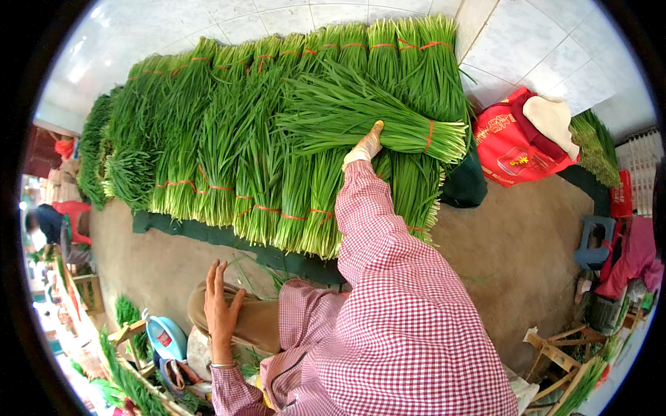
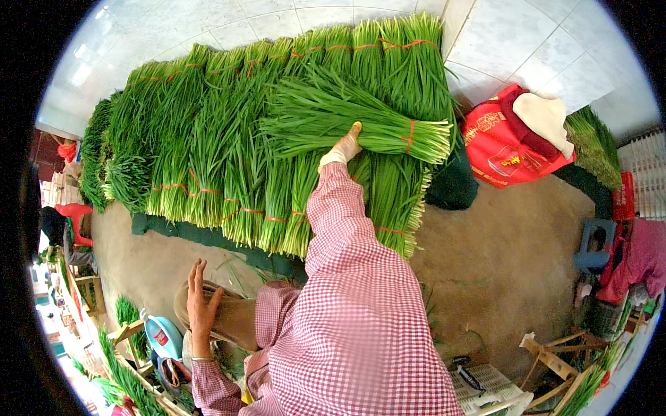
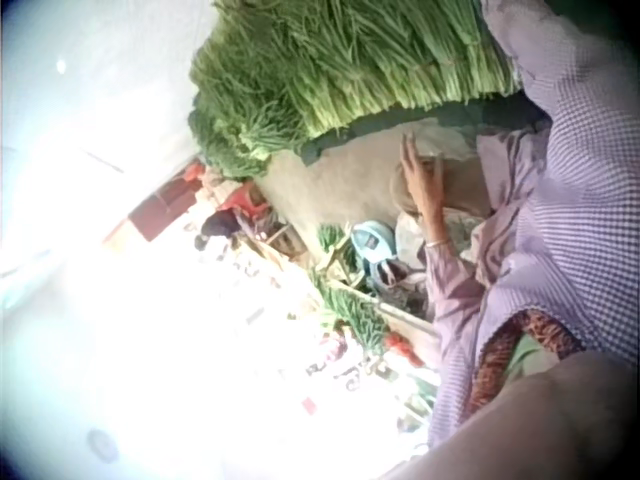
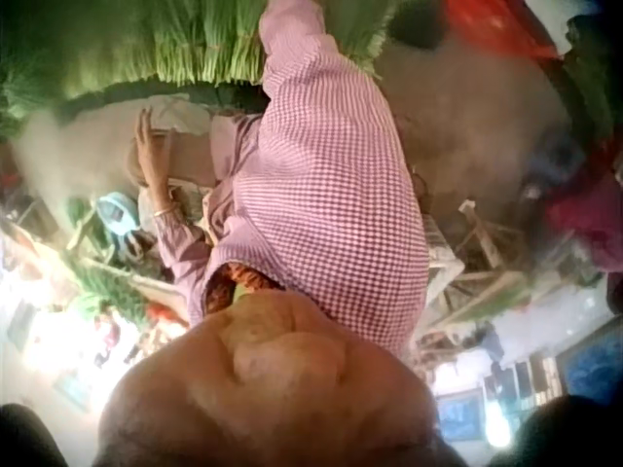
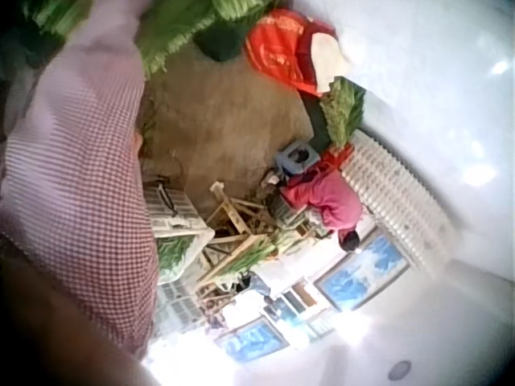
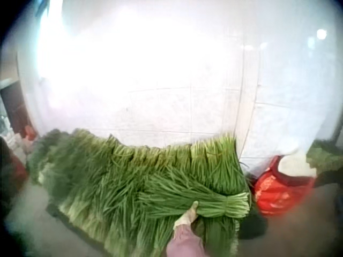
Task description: The person strips the outer leaves from stalks of green vegetables, trims the roots with a knife, ties the bunch with a red string, and places it onto a stack on the floor.
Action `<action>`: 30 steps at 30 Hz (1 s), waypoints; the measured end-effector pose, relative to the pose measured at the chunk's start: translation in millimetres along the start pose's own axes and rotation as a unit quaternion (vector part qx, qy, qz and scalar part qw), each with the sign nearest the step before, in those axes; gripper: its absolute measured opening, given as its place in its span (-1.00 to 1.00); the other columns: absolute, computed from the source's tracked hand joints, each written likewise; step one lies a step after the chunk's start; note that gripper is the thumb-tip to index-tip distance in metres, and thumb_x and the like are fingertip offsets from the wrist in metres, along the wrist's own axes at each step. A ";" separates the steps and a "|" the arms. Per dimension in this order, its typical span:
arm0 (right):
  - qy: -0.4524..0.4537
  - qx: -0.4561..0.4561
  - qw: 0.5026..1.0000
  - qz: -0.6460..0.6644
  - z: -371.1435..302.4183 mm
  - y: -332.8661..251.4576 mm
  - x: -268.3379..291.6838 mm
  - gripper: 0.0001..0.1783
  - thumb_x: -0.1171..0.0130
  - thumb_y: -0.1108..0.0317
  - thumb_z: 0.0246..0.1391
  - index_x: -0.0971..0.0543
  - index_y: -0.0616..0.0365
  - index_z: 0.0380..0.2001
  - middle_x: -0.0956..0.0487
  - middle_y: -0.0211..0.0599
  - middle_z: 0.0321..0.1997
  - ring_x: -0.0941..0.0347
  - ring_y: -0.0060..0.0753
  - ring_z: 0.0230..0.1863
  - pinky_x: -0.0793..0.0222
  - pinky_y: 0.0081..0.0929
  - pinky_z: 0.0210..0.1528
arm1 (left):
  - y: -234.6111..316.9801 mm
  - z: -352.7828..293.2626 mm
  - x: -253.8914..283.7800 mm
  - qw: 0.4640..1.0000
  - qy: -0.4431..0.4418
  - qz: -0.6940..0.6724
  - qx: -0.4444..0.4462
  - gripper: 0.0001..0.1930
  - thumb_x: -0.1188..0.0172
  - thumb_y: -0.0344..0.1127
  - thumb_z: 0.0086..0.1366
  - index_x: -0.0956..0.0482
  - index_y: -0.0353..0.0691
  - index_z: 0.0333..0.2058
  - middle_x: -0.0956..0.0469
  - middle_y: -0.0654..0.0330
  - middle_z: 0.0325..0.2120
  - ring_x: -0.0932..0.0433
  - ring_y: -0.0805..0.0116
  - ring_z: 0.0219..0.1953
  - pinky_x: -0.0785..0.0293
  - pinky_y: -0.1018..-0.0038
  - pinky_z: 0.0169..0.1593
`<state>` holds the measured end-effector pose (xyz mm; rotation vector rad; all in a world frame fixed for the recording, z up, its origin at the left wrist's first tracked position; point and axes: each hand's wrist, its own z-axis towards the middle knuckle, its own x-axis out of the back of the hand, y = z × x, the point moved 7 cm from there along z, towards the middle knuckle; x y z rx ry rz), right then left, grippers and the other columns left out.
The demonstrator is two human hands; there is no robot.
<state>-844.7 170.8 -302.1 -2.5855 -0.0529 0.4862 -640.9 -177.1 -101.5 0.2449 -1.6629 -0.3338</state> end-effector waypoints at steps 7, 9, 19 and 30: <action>-0.283 -0.029 0.926 -0.248 -36.5 9.5 -9.9 -0.12 -0.07 -0.09 -0.05 0.01 0.18 0.18 0.08 0.04 0.26 -0.09 -0.07 0.16 -0.16 -0.27 0.14 | 6.4 -4.3 2.7 1.000 0.000 0.000 -0.006 -0.36 -0.18 -0.33 -0.02 -0.18 -0.07 0.09 -0.17 0.18 0.11 -0.21 0.10 0.09 -0.15 0.29 0.09; -0.398 -0.067 0.816 -0.414 -46.3 38.1 12.2 -0.13 -0.07 -0.04 -0.03 0.05 0.17 0.20 -0.02 -0.12 0.26 -0.13 -0.15 0.17 -0.07 -0.28 0.19 | 8.4 -3.3 5.4 1.000 0.003 -0.004 -0.013 -0.36 -0.18 -0.32 -0.02 -0.19 -0.07 0.09 -0.18 0.17 0.10 -0.21 0.10 0.08 -0.16 0.29 0.09; -0.278 0.646 0.315 -0.637 -101.4 -109.9 -13.5 0.17 -0.21 -0.28 -0.42 0.06 0.01 0.22 -0.01 -0.20 0.27 0.04 -0.30 0.26 0.03 -0.33 0.22 | 0.5 -28.9 11.6 0.998 0.022 0.053 0.002 -0.37 -0.20 -0.31 -0.04 -0.22 -0.06 0.07 -0.23 0.17 0.06 -0.25 0.11 0.04 -0.19 0.30 0.08; -0.154 0.500 0.096 -0.847 -32.0 -66.0 -80.6 0.27 -0.22 -0.35 -0.52 0.23 -0.24 0.24 0.32 -0.32 0.35 0.31 -0.29 0.34 0.14 0.12 0.17 | -2.4 -27.6 6.8 0.996 0.022 0.070 0.048 -0.42 -0.19 -0.33 -0.06 -0.29 -0.07 0.01 -0.27 0.22 0.04 -0.28 0.18 0.02 -0.17 0.32 0.08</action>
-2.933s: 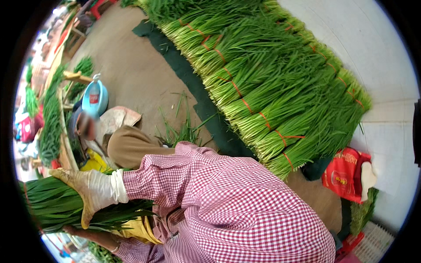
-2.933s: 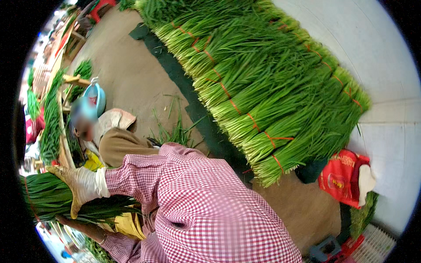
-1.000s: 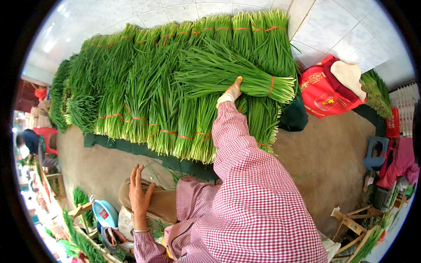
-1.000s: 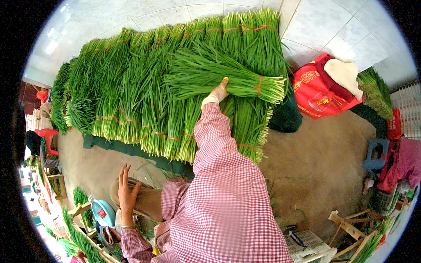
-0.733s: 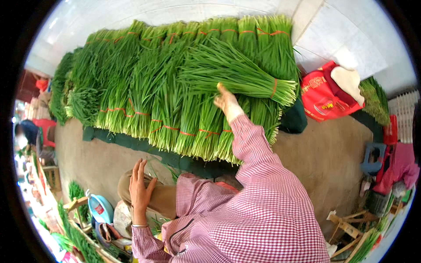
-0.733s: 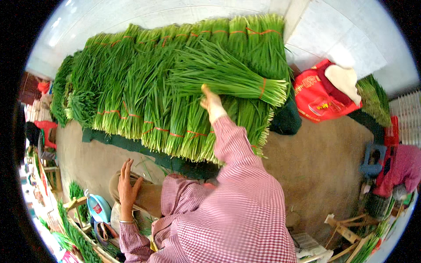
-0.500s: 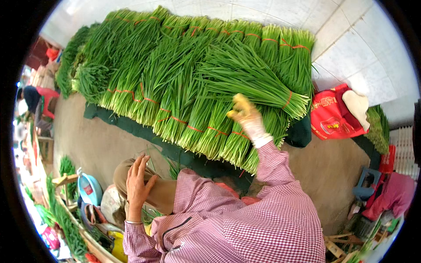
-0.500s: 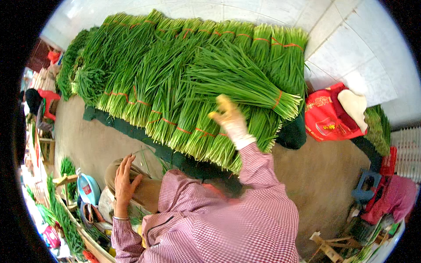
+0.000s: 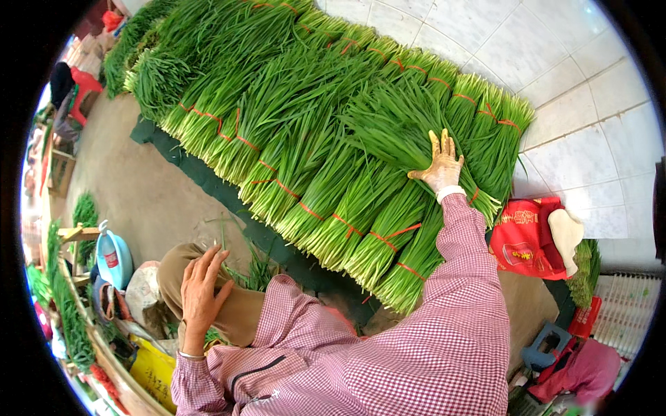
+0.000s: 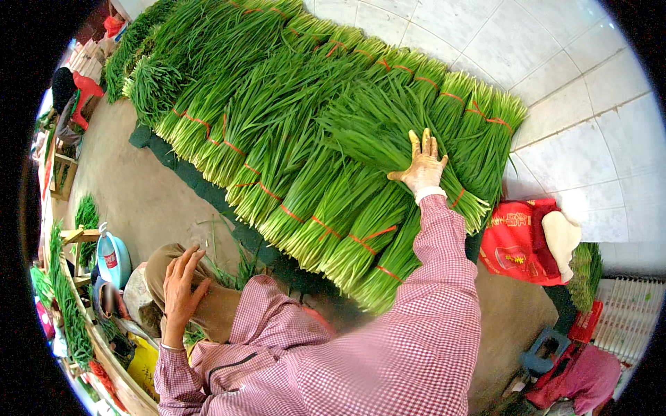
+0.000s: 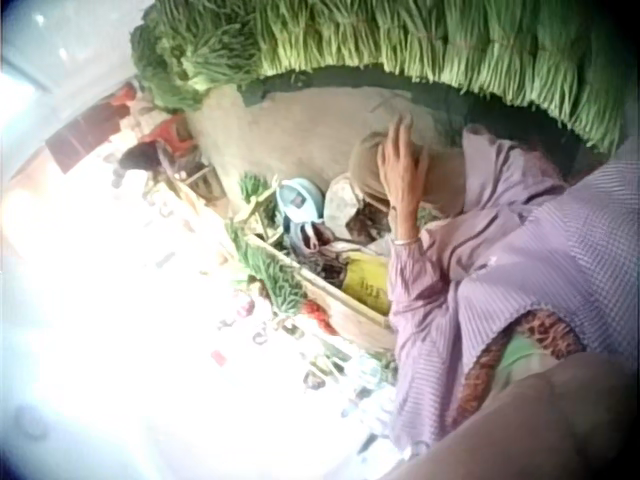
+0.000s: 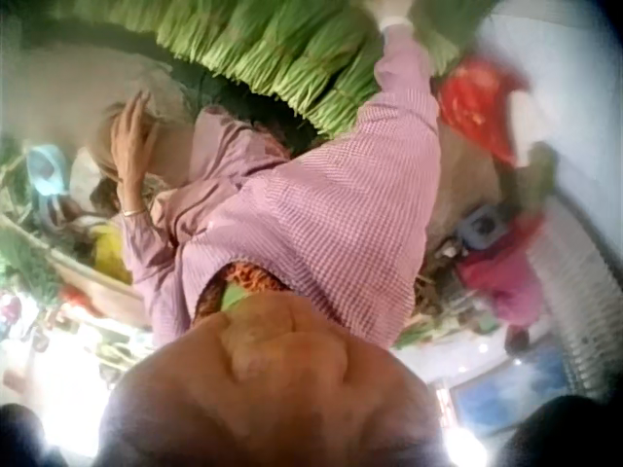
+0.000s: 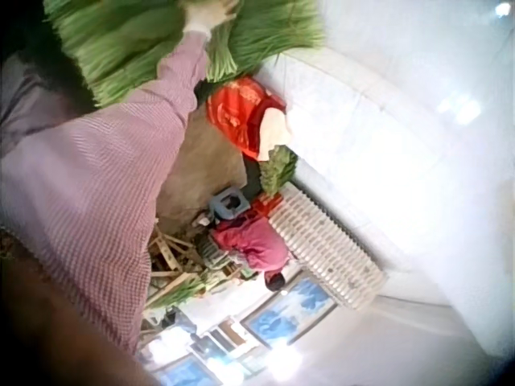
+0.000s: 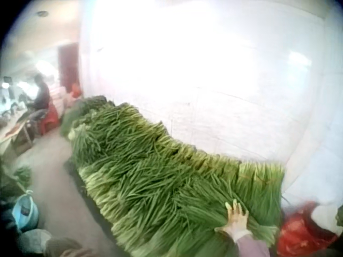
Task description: The person strips the outer leaves from stalks of green vegetables, trims the roots with a knife, ties the bunch with a red string, and places it onto a stack on the floor.
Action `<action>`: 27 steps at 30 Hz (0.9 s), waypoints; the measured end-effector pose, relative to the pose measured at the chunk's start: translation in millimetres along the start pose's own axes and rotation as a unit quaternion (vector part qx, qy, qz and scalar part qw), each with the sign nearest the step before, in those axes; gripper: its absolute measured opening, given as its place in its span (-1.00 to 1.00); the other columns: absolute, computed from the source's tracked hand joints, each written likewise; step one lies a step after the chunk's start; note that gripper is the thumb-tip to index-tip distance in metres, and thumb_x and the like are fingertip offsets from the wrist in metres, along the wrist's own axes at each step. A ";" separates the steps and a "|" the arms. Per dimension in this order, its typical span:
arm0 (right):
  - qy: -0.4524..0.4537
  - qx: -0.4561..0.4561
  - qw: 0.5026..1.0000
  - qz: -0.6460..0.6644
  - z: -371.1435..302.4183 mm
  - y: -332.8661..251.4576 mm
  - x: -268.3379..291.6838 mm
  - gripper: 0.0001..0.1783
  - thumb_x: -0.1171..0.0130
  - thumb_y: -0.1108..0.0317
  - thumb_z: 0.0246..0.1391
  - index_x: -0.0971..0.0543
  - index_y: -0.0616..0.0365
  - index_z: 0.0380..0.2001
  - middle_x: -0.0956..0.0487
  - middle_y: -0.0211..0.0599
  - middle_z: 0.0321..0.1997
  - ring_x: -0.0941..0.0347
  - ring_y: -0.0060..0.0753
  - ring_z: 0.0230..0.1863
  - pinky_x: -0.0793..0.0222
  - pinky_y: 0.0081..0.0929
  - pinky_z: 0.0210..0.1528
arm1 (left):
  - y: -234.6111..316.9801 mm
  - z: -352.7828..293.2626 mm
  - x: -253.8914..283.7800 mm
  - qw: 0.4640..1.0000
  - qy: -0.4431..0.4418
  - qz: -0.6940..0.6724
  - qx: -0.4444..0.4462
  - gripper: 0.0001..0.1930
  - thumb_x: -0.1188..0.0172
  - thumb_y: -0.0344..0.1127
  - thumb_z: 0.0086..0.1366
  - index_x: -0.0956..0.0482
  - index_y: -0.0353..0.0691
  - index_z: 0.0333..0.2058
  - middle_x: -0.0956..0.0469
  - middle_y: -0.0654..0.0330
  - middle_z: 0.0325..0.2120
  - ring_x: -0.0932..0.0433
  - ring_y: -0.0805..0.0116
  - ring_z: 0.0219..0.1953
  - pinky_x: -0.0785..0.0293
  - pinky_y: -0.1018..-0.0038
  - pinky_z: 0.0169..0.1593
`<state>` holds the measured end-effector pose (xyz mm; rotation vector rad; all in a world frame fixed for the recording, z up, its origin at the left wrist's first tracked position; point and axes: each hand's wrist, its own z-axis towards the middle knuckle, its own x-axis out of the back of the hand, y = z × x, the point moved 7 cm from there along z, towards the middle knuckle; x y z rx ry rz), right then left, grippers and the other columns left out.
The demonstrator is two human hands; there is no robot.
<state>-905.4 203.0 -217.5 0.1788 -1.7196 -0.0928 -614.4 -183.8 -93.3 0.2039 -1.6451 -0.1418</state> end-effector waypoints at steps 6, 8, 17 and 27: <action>-0.049 -0.030 0.998 0.006 12.0 -7.8 -11.7 0.14 -0.10 -0.36 -0.35 0.20 -0.21 0.24 0.17 -0.36 0.34 0.09 -0.28 0.29 0.03 0.05 0.15 | 3.5 9.1 -5.9 1.000 -0.008 0.018 -0.015 -0.47 -0.19 -0.30 -0.05 -0.31 -0.08 -0.02 -0.30 0.23 0.01 -0.30 0.26 0.02 -0.15 0.32 0.09; -0.026 -0.003 0.997 -0.073 -5.2 -24.8 -17.5 0.01 0.09 -0.39 -0.21 0.18 -0.24 0.24 0.15 -0.34 0.33 0.15 -0.28 0.30 0.13 0.04 0.19 | 5.0 11.6 -7.8 1.000 -0.007 0.011 -0.012 -0.47 -0.19 -0.29 -0.04 -0.32 -0.08 -0.03 -0.31 0.23 0.00 -0.30 0.25 0.01 -0.15 0.32 0.09; 0.034 0.024 0.993 0.114 24.1 -8.9 -15.1 -0.08 0.23 -0.40 -0.12 0.06 -0.14 0.22 0.11 -0.20 0.32 0.21 -0.22 0.32 0.27 0.07 0.22 | 4.4 10.2 5.2 0.996 0.011 -0.091 -0.019 -0.51 -0.20 -0.40 -0.07 -0.36 -0.14 -0.07 -0.34 0.17 -0.03 -0.27 0.15 0.05 -0.16 0.28 0.10; 0.256 -0.031 0.901 0.349 137.5 21.2 21.7 -0.61 0.06 0.13 0.07 -0.40 0.02 -0.05 -0.41 -0.25 0.01 -0.30 -0.25 0.04 -0.16 -0.42 0.09 | -113.5 -139.6 52.8 0.964 0.134 -0.063 0.223 -0.59 0.03 -0.63 0.05 -0.33 -0.30 -0.06 -0.32 0.05 -0.04 -0.23 0.13 0.08 -0.09 0.31 0.13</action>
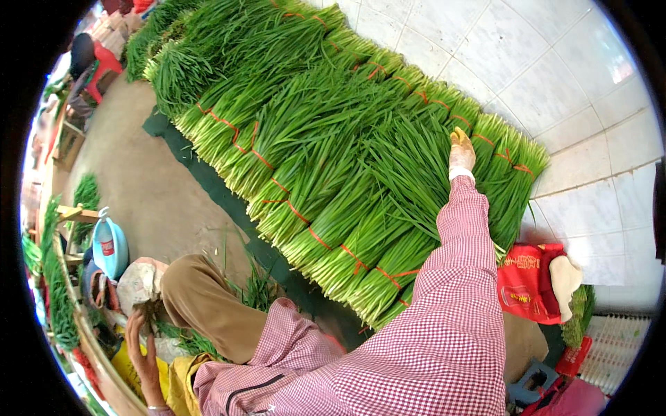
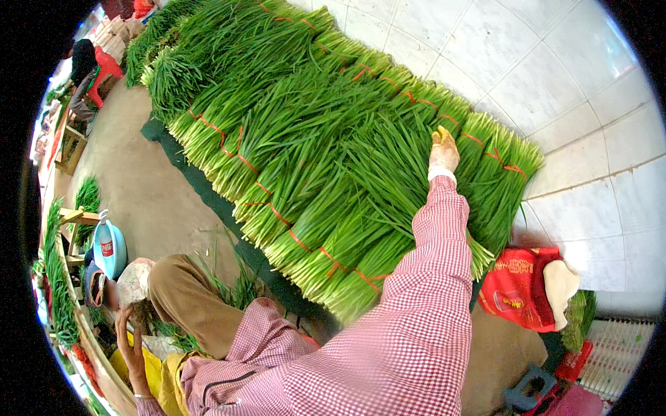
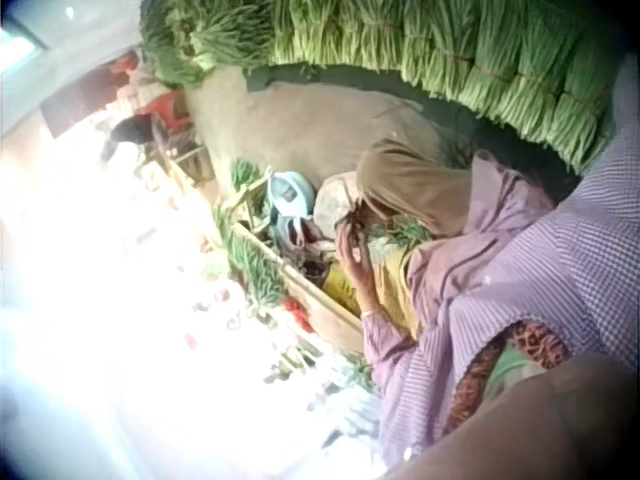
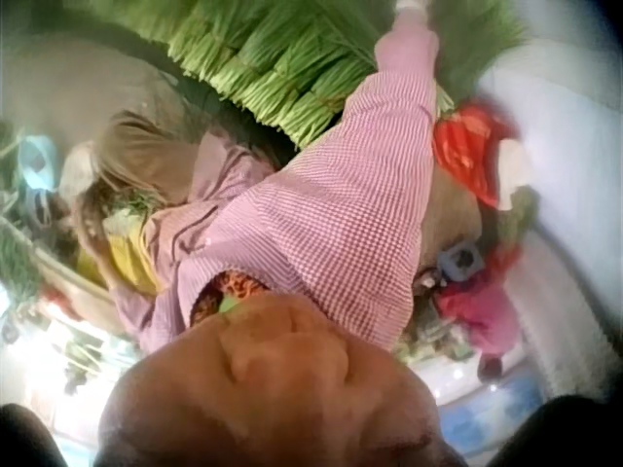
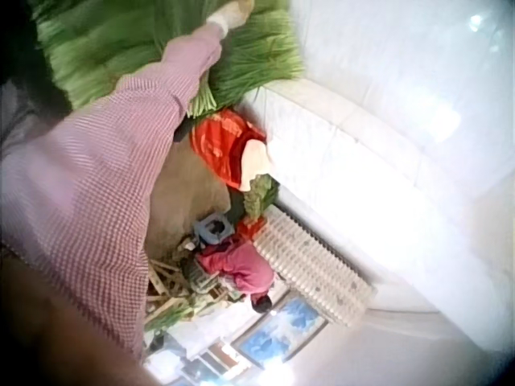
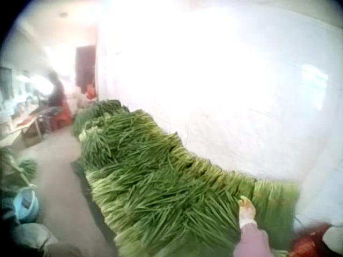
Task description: The person strips the outer leaves from stalks of green vegetables, trims the roots with a knife, ties the bunch with a red string, and places it onto a stack on the floor.
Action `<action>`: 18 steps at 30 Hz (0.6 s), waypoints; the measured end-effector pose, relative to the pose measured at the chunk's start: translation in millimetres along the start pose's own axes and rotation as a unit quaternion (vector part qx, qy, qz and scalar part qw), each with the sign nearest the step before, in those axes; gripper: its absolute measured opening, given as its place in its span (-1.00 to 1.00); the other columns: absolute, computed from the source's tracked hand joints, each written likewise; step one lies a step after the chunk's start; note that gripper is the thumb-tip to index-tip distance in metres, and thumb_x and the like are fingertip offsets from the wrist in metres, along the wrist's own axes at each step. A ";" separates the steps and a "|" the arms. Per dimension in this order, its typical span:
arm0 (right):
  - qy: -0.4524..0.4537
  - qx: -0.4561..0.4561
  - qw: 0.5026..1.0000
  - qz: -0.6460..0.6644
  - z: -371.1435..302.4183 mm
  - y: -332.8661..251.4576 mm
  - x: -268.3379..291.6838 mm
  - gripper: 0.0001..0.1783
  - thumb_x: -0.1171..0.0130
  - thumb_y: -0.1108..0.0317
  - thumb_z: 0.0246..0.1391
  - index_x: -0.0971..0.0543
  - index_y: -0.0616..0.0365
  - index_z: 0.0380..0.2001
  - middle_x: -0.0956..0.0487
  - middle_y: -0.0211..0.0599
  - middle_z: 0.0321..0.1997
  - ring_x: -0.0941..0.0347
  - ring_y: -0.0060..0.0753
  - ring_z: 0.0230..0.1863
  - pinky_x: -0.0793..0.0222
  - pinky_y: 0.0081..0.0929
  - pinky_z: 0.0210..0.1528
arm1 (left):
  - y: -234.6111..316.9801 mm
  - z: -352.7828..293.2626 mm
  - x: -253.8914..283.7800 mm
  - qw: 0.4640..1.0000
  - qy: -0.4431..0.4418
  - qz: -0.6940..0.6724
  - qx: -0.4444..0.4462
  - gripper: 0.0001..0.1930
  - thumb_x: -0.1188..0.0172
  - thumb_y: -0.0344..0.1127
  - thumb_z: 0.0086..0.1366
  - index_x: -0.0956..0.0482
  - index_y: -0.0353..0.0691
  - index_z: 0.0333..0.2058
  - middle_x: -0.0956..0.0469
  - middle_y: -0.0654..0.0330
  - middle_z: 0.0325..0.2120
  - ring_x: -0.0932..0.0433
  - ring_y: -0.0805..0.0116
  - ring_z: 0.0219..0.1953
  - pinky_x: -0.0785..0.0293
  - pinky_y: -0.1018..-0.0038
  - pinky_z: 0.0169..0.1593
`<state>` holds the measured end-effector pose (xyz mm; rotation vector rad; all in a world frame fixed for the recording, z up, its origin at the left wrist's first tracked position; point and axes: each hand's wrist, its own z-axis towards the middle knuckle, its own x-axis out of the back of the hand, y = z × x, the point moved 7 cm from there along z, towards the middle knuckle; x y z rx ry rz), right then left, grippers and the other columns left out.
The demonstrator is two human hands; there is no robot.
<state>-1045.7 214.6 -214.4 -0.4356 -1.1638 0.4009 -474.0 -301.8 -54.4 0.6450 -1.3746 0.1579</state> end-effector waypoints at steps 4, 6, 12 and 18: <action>-0.144 -0.152 0.970 -0.122 9.1 19.3 -39.6 -0.52 0.06 0.06 0.05 -0.31 -0.08 0.05 -0.38 -0.27 0.05 -0.29 -0.29 0.06 -0.16 -0.39 0.08 | -62.8 -70.6 18.3 0.994 0.023 0.016 0.110 -0.64 0.04 -0.55 0.11 -0.33 -0.32 -0.06 -0.36 0.04 -0.07 -0.28 0.14 0.04 -0.13 0.35 0.11; -0.177 -0.185 0.949 -0.183 4.3 18.5 -32.2 -0.46 0.05 0.02 0.03 -0.25 -0.13 0.10 -0.37 -0.28 0.06 -0.27 -0.28 0.08 -0.16 -0.36 0.08 | -88.3 -96.4 9.6 0.987 -0.024 0.023 0.158 -0.66 0.08 -0.47 0.20 -0.30 -0.34 -0.02 -0.33 0.06 -0.04 -0.27 0.18 0.05 -0.11 0.37 0.12; -0.176 -0.190 0.960 -0.110 3.8 20.9 -45.0 -0.50 -0.03 0.00 -0.04 -0.41 -0.06 -0.03 -0.43 -0.26 0.00 -0.34 -0.27 0.01 -0.20 -0.35 0.03 | -133.7 -175.7 -10.3 0.956 -0.071 0.007 0.284 -0.66 0.08 -0.46 0.20 -0.30 -0.34 -0.02 -0.34 0.05 -0.05 -0.28 0.19 0.03 -0.14 0.38 0.10; -0.086 -0.187 0.979 0.006 -8.1 8.0 -34.5 -0.48 -0.08 -0.03 -0.09 -0.46 0.03 -0.08 -0.44 -0.18 -0.03 -0.35 -0.21 -0.01 -0.19 -0.40 0.04 | -150.3 -201.1 -24.7 0.941 -0.078 -0.014 0.328 -0.66 0.08 -0.44 0.21 -0.30 -0.34 -0.02 -0.34 0.04 -0.06 -0.29 0.19 0.01 -0.16 0.39 0.08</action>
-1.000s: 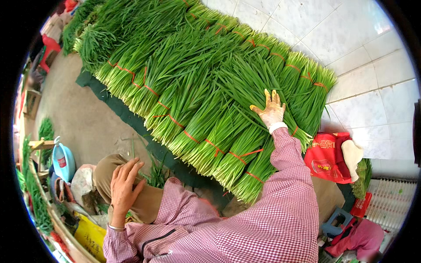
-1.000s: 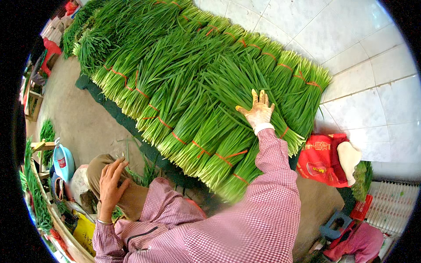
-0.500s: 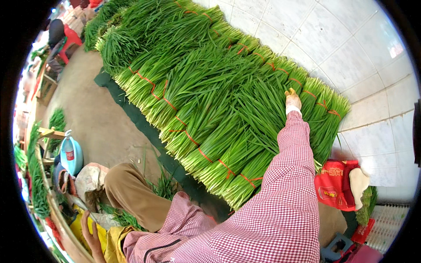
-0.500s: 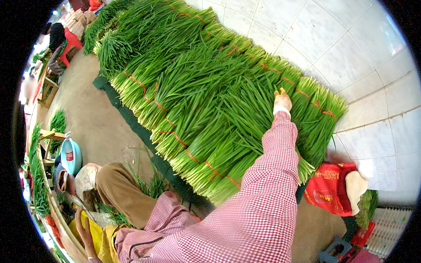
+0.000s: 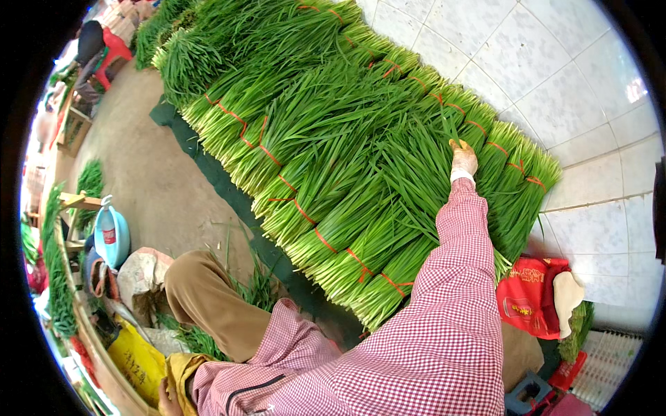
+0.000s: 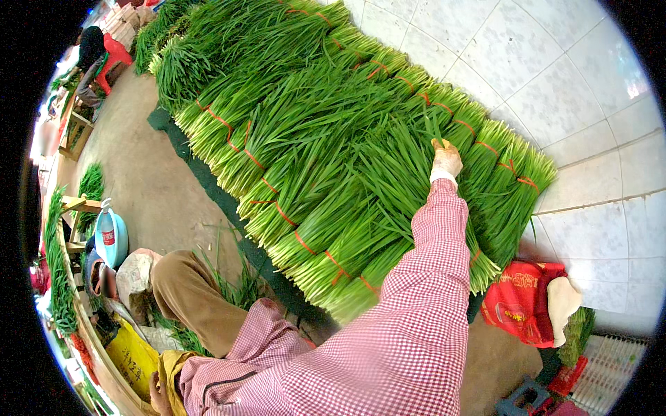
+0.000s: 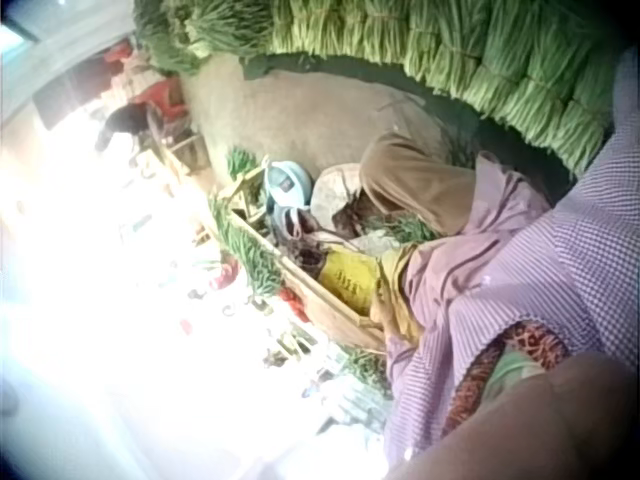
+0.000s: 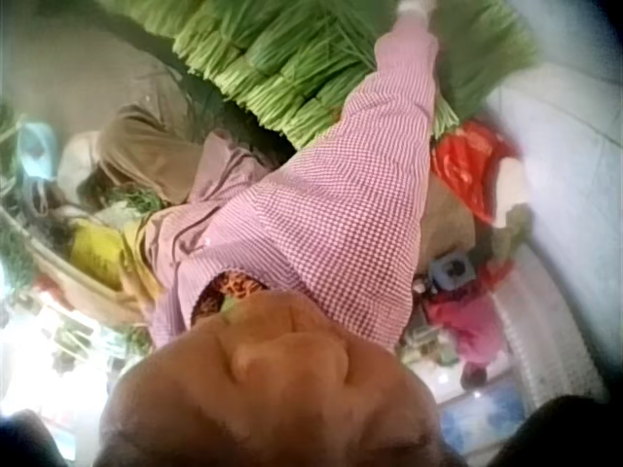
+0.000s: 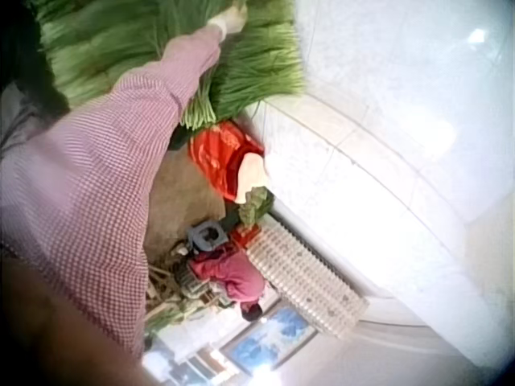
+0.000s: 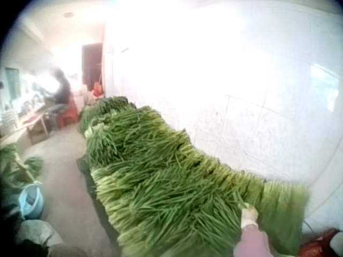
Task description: The person strips the outer leaves from stalks of green vegetables, trims the roots with a knife, ties the bunch with a red string, and places it onto a stack on the floor.
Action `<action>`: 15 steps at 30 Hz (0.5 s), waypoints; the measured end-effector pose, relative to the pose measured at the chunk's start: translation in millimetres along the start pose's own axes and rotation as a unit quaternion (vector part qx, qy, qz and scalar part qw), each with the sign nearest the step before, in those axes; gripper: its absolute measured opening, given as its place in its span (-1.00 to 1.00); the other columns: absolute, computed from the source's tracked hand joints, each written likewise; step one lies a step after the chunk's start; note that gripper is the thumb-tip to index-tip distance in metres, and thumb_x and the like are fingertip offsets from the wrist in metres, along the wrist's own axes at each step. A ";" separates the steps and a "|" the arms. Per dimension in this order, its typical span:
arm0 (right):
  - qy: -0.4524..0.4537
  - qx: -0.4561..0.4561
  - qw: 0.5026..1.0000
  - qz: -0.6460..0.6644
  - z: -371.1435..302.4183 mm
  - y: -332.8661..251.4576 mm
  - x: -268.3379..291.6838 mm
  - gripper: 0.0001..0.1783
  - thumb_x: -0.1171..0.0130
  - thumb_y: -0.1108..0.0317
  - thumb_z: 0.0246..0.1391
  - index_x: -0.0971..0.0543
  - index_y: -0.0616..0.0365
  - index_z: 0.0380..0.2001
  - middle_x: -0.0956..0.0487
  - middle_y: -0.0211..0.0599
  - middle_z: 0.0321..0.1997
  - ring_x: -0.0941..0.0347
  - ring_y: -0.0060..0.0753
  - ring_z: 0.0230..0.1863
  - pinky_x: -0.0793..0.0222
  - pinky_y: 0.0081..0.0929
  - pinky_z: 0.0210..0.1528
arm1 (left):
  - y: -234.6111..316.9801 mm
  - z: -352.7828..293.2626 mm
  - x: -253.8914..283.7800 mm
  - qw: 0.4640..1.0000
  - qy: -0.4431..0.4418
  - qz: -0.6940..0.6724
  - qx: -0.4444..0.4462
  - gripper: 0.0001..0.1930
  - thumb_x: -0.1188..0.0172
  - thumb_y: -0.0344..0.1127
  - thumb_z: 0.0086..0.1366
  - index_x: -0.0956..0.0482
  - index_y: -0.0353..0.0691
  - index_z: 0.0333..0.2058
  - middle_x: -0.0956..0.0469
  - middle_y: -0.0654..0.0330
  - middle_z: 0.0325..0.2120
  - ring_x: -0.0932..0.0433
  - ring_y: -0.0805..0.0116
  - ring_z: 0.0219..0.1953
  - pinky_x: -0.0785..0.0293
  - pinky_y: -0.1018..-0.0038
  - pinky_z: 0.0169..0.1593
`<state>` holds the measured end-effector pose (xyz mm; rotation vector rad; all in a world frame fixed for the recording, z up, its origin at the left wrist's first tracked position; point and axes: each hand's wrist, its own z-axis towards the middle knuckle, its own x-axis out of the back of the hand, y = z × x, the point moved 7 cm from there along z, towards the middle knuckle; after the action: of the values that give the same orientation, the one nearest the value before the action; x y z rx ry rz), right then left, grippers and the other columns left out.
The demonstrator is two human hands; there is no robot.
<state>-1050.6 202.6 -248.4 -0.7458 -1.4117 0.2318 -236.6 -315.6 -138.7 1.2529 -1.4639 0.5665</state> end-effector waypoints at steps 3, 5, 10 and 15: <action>0.005 0.006 0.999 0.037 -2.4 -1.4 1.7 -0.40 -0.11 -0.10 -0.14 -0.46 0.09 -0.10 -0.46 -0.15 -0.06 -0.36 -0.20 -0.02 -0.20 -0.43 0.01 | -5.1 2.8 -5.5 1.000 -0.002 -0.012 0.003 -0.66 0.07 -0.44 0.21 -0.29 -0.34 -0.02 -0.34 0.04 -0.06 -0.30 0.20 0.00 -0.18 0.39 0.06; 0.002 0.023 0.999 0.029 6.2 7.4 -4.4 -0.35 -0.11 -0.15 -0.16 -0.46 0.11 -0.10 -0.48 -0.16 -0.09 -0.38 -0.23 -0.04 -0.23 -0.44 -0.02 | -6.3 5.2 -10.0 1.000 -0.003 -0.021 0.001 -0.66 0.07 -0.43 0.21 -0.29 -0.34 -0.02 -0.34 0.04 -0.07 -0.30 0.20 0.00 -0.19 0.39 0.06; -0.016 0.066 0.994 0.080 -11.8 -12.9 -5.1 -0.46 -0.11 -0.02 -0.09 -0.47 0.17 -0.14 -0.53 -0.20 -0.19 -0.44 -0.26 -0.15 -0.25 -0.46 -0.08 | -13.3 3.0 -19.9 0.999 -0.003 -0.041 0.011 -0.66 0.07 -0.42 0.22 -0.29 -0.34 -0.02 -0.34 0.03 -0.08 -0.32 0.21 -0.02 -0.21 0.40 0.04; -0.045 0.069 0.987 0.138 -6.6 -9.1 -12.7 -0.56 -0.13 0.10 -0.06 -0.49 0.21 -0.20 -0.58 -0.36 -0.37 -0.48 -0.52 -0.34 -0.28 -0.63 -0.24 | -20.2 0.6 -32.1 0.998 -0.003 -0.053 0.029 -0.67 0.07 -0.41 0.22 -0.29 -0.35 -0.02 -0.35 0.02 -0.08 -0.33 0.22 -0.03 -0.23 0.41 0.02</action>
<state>-1049.2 186.4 -253.1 -0.8228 -1.3596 0.5802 -222.8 -310.2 -173.6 1.3686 -1.3851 0.5379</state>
